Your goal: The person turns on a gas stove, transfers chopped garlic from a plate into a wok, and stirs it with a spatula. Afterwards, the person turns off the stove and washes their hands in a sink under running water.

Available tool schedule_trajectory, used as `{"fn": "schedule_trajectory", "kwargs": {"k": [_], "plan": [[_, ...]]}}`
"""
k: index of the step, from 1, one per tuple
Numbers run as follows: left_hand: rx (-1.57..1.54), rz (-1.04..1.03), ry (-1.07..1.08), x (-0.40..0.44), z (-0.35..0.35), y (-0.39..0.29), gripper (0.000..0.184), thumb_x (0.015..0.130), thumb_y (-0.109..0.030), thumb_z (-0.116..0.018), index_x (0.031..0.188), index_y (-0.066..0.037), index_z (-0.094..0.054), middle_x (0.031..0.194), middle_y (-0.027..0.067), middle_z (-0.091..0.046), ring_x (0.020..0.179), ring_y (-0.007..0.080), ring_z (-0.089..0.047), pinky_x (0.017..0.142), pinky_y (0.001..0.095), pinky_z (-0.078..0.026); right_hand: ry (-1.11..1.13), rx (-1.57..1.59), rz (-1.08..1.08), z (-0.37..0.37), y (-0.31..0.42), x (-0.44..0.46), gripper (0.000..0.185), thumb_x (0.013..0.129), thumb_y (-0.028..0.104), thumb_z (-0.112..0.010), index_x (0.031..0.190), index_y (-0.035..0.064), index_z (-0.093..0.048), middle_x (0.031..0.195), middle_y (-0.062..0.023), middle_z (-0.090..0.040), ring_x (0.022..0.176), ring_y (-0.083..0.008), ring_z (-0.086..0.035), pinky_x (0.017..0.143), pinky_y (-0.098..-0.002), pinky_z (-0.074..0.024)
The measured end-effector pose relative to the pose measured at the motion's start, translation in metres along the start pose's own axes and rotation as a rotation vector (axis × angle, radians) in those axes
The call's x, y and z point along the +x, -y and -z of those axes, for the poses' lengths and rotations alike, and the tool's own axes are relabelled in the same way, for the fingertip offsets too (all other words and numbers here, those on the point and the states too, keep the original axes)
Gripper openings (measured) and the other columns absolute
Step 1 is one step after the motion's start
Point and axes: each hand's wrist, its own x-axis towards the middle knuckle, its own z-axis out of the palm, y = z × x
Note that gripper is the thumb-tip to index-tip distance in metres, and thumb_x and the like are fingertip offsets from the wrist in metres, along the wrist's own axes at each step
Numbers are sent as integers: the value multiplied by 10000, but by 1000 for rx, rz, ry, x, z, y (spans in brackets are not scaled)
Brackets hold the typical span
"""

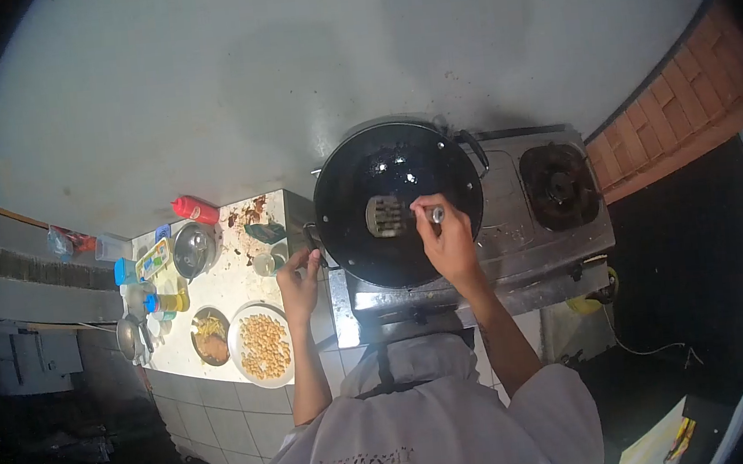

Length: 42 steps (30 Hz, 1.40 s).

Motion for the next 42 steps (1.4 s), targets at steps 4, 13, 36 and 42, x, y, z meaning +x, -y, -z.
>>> {"fn": "schedule_trajectory", "kwargs": {"k": [4,13,36,42], "plan": [[-15,-9,19,1,1,2,296,890,-194,-690,1021,72,-689,768,140,-686,696,173,-607,690,307,-488,-29,-29,-60,9,-16,-3,50,952,27,-563,968,-15,-585,864,-52,-670,579,-58,-541,529,-224,-434],[1,16,23,0,0,-3,324,905,-208,-680,1049,82,-678,776,155,-696,693,165,-622,678,307,-492,-331,59,-312,12,-33,4,171,966,146,-593,924,-19,-586,706,-74,-656,540,-85,-597,492,-250,-438],[-72,73,27,3,0,7,306,889,-182,-692,1044,82,-677,746,124,-687,680,141,-616,660,301,-492,-135,20,-219,34,-1,-12,128,953,84,-588,960,-44,-587,798,-95,-676,561,-103,-590,523,-258,-478],[-62,63,13,0,0,-2,296,877,-190,-689,1053,48,-686,802,146,-692,700,214,-608,680,340,-488,4,-328,-95,40,31,18,112,949,82,-583,948,-30,-585,658,-131,-591,561,-115,-556,494,-282,-409]]}}
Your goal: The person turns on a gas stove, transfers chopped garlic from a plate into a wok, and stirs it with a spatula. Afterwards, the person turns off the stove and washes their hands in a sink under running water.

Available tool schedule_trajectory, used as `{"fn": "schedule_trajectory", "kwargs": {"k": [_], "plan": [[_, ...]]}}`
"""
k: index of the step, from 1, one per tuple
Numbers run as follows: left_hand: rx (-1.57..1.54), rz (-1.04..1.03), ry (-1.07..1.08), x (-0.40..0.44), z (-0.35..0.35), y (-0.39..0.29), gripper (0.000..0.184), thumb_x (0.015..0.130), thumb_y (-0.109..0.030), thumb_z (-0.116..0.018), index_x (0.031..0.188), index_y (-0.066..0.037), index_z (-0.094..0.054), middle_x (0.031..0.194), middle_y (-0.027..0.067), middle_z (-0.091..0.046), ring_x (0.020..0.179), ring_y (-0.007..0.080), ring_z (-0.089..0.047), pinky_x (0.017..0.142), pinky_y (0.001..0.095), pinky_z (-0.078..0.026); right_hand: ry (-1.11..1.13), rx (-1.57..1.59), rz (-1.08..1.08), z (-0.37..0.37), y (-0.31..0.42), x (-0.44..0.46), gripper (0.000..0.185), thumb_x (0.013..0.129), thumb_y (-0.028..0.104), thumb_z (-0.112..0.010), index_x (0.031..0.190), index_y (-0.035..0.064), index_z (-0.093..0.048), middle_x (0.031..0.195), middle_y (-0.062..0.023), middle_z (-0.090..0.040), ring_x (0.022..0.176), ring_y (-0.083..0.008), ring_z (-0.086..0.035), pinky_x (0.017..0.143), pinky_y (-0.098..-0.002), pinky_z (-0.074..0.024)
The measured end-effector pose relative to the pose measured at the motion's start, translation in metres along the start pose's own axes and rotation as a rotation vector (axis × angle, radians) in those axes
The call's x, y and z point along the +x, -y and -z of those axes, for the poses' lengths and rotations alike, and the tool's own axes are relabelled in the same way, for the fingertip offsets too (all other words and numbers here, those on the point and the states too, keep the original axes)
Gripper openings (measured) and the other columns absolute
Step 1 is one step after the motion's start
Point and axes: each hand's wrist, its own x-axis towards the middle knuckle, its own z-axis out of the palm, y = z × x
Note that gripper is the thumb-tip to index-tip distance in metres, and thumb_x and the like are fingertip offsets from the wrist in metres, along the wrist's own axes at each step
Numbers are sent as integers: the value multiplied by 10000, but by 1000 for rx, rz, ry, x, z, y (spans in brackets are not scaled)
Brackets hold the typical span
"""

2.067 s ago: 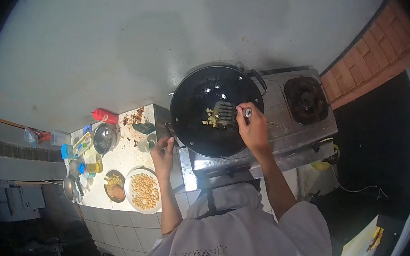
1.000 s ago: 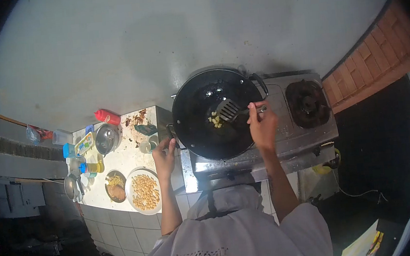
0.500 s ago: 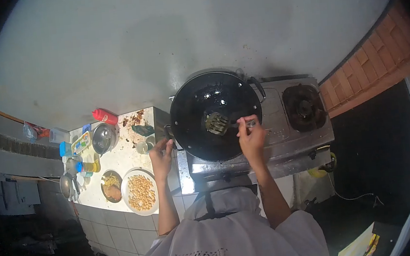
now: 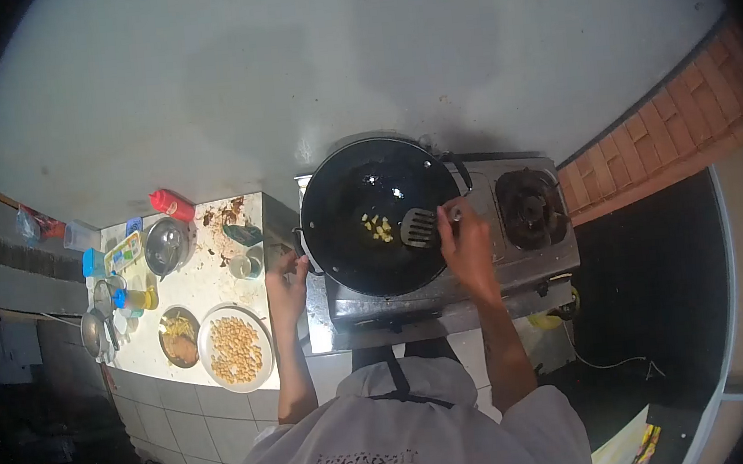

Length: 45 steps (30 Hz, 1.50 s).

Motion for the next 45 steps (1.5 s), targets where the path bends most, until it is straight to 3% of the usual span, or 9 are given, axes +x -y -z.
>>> {"fn": "schedule_trajectory", "kwargs": {"k": [4,11,15,17,19,20,28,39,45], "plan": [[167,-31,-46,-9,-4,3,317,873,-214,-685,1089,17,-680,940,157,-674,911,308,-596,840,400,-428,47,67,-4,-43,-12,7,105,943,71,-584,909,-24,-556,632,-130,-553,540,-127,-525,507,-287,-408],[80,-8,-175,-37,6,3,260,872,-178,-685,1087,-34,-700,933,138,-684,874,279,-611,770,372,-453,121,114,158,-21,1,19,82,934,76,-603,911,2,-576,656,-102,-571,541,-123,-533,518,-297,-419],[75,7,-231,-53,6,-12,262,863,-177,-705,1082,-35,-707,922,135,-694,795,224,-589,732,337,-470,74,174,21,-13,-27,20,57,937,56,-591,920,2,-581,674,-76,-598,532,-113,-524,507,-290,-410],[113,46,-202,-57,6,-23,255,857,-151,-705,1074,-17,-701,909,124,-699,765,225,-588,715,336,-480,150,317,25,-17,-38,20,28,930,18,-578,942,-7,-585,762,-97,-646,630,-159,-610,592,-296,-471],[166,-9,-217,-59,2,-25,263,858,-151,-701,1080,-10,-693,912,131,-699,764,238,-602,722,342,-487,159,299,319,-19,-36,18,67,921,-13,-564,983,-15,-591,922,-128,-680,825,-234,-675,742,-321,-512],[182,5,-204,-59,0,-28,285,859,-154,-697,1103,-7,-682,910,134,-700,781,249,-619,740,345,-493,235,333,292,-13,-36,15,108,915,-23,-557,1017,-13,-594,1068,-143,-672,996,-287,-664,867,-347,-500],[216,94,-268,-38,-25,-32,389,863,-231,-693,1142,36,-646,894,157,-695,741,287,-651,705,388,-512,269,373,352,10,-56,0,120,904,-56,-549,1016,-37,-591,1125,-160,-661,1045,-302,-646,909,-372,-491],[274,12,-352,-22,-32,-1,306,825,-169,-736,1077,-11,-666,883,151,-688,820,296,-673,729,383,-520,197,287,308,27,-52,-7,94,896,-57,-550,978,-43,-593,1047,-153,-670,968,-292,-660,870,-355,-501],[179,57,-360,-24,-31,-9,322,818,-181,-749,1080,-13,-670,868,131,-696,774,270,-666,713,377,-514,152,392,194,26,-58,-9,64,928,-29,-538,961,-32,-593,1007,-109,-653,807,-159,-620,667,-268,-513]]}}
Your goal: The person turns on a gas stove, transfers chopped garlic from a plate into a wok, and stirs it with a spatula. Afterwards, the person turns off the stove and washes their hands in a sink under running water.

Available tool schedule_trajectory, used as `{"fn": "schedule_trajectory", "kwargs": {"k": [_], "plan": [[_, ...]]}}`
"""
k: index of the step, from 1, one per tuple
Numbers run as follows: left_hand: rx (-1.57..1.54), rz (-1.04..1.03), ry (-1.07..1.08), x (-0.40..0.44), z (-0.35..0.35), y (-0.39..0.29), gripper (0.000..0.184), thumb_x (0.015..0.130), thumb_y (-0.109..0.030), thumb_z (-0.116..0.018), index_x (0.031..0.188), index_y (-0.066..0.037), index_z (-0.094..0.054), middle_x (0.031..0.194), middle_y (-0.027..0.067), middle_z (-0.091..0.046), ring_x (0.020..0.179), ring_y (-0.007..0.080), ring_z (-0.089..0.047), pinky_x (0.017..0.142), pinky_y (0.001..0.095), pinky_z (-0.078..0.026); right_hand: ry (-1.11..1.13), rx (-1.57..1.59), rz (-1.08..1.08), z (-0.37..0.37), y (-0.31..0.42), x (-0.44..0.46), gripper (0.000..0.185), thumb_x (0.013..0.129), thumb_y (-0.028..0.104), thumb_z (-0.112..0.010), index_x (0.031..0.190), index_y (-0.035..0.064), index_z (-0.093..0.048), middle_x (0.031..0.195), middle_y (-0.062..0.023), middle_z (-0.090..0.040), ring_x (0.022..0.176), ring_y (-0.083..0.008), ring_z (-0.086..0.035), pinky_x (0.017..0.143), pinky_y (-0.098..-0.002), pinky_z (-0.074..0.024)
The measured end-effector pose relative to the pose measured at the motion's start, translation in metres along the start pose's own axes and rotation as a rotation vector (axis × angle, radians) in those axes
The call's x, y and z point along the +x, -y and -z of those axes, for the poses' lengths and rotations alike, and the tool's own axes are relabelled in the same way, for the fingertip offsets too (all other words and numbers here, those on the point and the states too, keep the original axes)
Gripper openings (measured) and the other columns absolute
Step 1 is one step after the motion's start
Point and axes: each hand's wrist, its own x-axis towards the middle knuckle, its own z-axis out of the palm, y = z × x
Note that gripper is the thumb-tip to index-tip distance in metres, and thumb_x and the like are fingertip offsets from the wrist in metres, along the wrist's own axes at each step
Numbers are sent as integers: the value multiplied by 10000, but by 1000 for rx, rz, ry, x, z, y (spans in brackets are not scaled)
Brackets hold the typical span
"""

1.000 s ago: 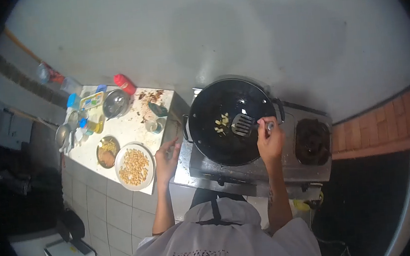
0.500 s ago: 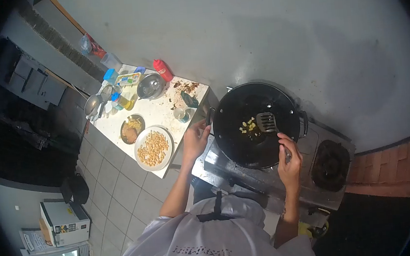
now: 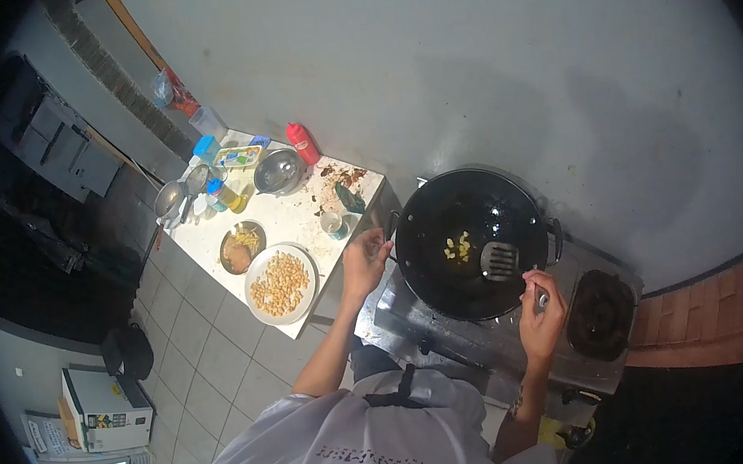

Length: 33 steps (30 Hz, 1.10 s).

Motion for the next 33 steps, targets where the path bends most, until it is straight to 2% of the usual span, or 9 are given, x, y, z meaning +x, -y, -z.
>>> {"fn": "schedule_trajectory", "kwargs": {"k": [8,10,12,14,15,18,25,29,33], "plan": [[64,-20,-44,-4,4,-9,280,844,-196,-721,1036,7,-692,850,137,-708,760,265,-682,711,363,-515,106,213,-93,-10,4,-4,58,951,10,-541,970,-13,-591,975,-61,-623,731,-85,-561,618,-241,-496],[22,-7,-43,-1,-1,-1,275,855,-197,-711,1029,16,-694,848,147,-712,770,255,-689,718,357,-518,240,188,-87,-12,8,-3,55,953,18,-542,973,-14,-582,974,-67,-628,701,-83,-548,610,-244,-483],[-19,15,-39,-1,-2,3,272,866,-198,-700,1022,25,-696,847,157,-716,780,245,-696,724,352,-520,271,140,-103,-15,10,-3,49,951,28,-549,955,-16,-570,934,-61,-618,673,-76,-532,584,-251,-454],[-101,94,8,-1,-2,3,284,883,-197,-684,1036,41,-693,864,172,-722,799,225,-705,733,350,-525,291,114,-40,-20,2,-4,42,946,36,-561,928,-2,-566,844,-46,-599,645,-73,-523,558,-255,-424],[-96,46,-24,-1,-3,4,278,871,-186,-687,1029,43,-694,855,187,-717,775,237,-707,718,347,-531,288,84,-51,-20,1,-2,54,944,55,-579,911,14,-567,758,-18,-569,599,-66,-505,538,-252,-405],[-81,-53,-36,1,-8,18,268,858,-150,-696,1030,55,-693,857,208,-714,768,234,-711,715,334,-541,212,91,-144,-18,-1,5,89,950,80,-586,900,9,-566,703,-14,-569,561,-60,-495,521,-240,-410],[-127,-13,83,1,5,1,300,890,-108,-670,1110,94,-656,928,205,-719,814,204,-704,756,316,-534,-205,258,-252,-31,-23,3,196,979,142,-572,822,27,-544,667,-9,-596,474,-61,-545,396,-214,-397],[-113,25,149,5,10,1,312,896,-115,-668,1116,105,-650,977,220,-714,839,199,-698,781,320,-528,-251,402,-267,-56,-39,-14,160,985,97,-539,868,-12,-535,796,-73,-632,529,-105,-612,436,-229,-478],[-88,49,139,1,14,-18,316,899,-116,-665,1117,111,-647,967,224,-714,850,199,-696,797,328,-523,-222,447,-254,-68,-39,-16,112,979,68,-536,903,-13,-537,838,-74,-639,563,-101,-612,463,-235,-487]]}}
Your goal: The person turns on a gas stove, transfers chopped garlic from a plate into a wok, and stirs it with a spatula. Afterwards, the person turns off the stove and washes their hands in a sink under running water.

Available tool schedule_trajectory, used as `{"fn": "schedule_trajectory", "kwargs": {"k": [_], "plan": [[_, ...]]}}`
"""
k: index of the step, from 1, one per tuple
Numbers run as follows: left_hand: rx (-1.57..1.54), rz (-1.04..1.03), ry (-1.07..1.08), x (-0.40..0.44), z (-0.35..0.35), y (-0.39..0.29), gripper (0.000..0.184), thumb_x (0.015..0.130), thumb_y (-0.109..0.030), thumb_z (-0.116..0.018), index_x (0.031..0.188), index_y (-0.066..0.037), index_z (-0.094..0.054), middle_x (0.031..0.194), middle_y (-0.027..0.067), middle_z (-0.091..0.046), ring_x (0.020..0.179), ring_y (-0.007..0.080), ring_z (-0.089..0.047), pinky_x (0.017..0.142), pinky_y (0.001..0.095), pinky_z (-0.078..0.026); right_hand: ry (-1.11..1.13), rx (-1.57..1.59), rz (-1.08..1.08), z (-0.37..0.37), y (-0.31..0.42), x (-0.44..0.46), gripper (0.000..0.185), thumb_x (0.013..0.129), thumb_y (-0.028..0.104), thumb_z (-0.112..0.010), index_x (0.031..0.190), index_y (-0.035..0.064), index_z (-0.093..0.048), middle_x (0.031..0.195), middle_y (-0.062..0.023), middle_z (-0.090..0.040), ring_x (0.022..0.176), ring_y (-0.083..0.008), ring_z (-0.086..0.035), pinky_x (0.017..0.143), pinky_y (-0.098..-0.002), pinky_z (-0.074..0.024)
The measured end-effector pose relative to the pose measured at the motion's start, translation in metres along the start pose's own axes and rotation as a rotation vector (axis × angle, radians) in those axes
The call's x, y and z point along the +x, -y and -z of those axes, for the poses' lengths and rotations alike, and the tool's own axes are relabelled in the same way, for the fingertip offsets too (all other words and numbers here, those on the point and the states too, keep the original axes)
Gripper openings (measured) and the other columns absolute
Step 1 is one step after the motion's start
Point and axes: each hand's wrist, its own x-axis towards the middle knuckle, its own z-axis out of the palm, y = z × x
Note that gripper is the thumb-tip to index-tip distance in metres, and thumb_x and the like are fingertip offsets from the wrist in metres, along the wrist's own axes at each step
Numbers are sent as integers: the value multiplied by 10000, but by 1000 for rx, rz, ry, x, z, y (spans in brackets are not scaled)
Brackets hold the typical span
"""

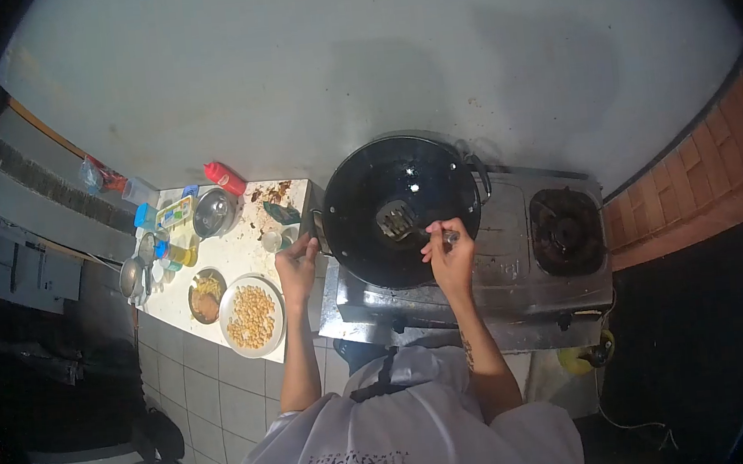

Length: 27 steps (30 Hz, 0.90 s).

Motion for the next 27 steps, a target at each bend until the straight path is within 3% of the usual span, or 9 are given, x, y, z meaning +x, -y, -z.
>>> {"fn": "schedule_trajectory", "kwargs": {"k": [7,11,14,20,23,27], "plan": [[79,-2,24,1,-2,2,329,887,-113,-671,1125,112,-639,964,218,-715,887,222,-698,806,331,-515,164,-170,-25,6,17,11,55,965,32,-538,936,-15,-544,873,-80,-651,603,-90,-605,494,-219,-476],[96,-71,-43,1,-8,18,288,861,-84,-688,1114,53,-674,897,195,-721,793,212,-700,738,335,-523,251,-214,-19,14,38,23,76,966,49,-555,1003,-16,-568,901,-83,-652,643,-105,-616,559,-240,-508],[162,-65,-40,-4,-4,-3,308,860,-62,-672,1148,45,-660,919,195,-719,816,229,-700,762,340,-521,233,-325,17,18,60,32,77,956,43,-564,1016,-3,-576,899,-78,-649,633,-115,-610,568,-256,-508],[228,-20,-45,-10,-6,-7,366,857,-94,-672,1200,28,-636,964,205,-710,930,302,-697,868,384,-509,268,-570,132,18,63,52,67,949,67,-574,951,0,-569,734,-104,-620,576,-153,-585,523,-297,-437],[227,-33,-79,-15,-9,-7,383,857,-115,-679,1211,24,-629,996,204,-705,958,316,-685,888,389,-498,266,-436,121,4,34,56,87,954,84,-568,928,2,-563,692,-97,-599,555,-146,-557,510,-306,-402],[237,-22,-100,-21,-8,-13,405,855,-127,-681,1230,14,-619,1037,187,-702,979,299,-678,906,399,-485,368,-412,75,2,58,57,58,956,52,-548,943,-4,-543,759,-99,-615,592,-164,-556,566,-305,-437]]}}
